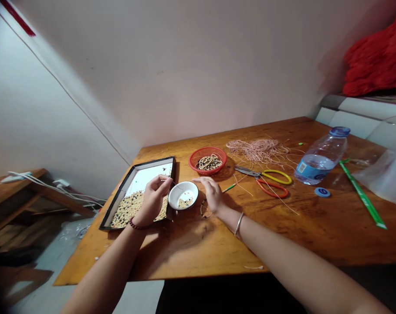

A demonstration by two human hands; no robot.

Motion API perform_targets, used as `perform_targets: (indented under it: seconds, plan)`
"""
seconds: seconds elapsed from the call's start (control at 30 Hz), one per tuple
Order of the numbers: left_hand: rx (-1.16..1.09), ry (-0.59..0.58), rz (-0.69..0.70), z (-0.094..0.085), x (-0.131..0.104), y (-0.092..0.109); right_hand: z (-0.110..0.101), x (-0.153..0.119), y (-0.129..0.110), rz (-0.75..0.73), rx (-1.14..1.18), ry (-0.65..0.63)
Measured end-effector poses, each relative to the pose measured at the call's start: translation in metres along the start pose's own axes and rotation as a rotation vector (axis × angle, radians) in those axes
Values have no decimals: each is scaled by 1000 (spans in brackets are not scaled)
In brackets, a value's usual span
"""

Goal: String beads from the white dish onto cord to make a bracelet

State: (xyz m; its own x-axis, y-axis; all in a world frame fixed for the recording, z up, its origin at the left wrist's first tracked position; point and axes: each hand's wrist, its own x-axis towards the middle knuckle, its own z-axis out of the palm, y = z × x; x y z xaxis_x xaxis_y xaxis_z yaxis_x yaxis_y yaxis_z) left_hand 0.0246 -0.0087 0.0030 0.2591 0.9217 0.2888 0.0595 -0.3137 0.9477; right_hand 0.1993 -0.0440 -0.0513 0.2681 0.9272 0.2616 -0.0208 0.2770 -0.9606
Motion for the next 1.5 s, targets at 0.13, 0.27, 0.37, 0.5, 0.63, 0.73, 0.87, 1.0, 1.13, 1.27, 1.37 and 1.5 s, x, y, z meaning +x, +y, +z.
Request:
perform_targets:
  seconds: [0.13, 0.27, 0.37, 0.5, 0.63, 0.73, 0.87, 1.0, 1.13, 1.27, 1.37, 1.5]
  plan:
    - [176, -162, 55, 2, -9, 2, 0, -9, -6, -244, -145, 145]
    - [244, -324, 60, 7, -15, -2, 3, -20, -18, -244, -46, -138]
    - [282, -372, 90, 11, -18, -2, 8, -23, -19, -74, 83, -353]
    - [318, -344, 121, 14, -18, -1, 10, -19, -13, 216, 262, -406]
    - [302, -315, 131, 15, -18, -3, 9, -16, -11, 326, 342, -405]
    - [270, -255, 124, 15, -18, -4, 9, -15, -14, 342, 379, -409]
    - [242, -197, 105, 15, -16, -4, 8, -13, -16, 340, 401, -403]
    - [146, -116, 78, 17, -14, -4, 8, -12, -17, 349, 410, -376]
    - [62, -85, 14, 21, -15, -5, 7, -11, -17, 339, 410, -356]
    - [56, -61, -10, 22, -16, -7, 7, -10, -18, 341, 425, -349]
    - [50, -33, -24, 18, -13, -9, 5, -9, -19, 349, 442, -341]
    - [5, 50, -20, 11, -5, -12, 3, -8, -21, 372, 465, -379]
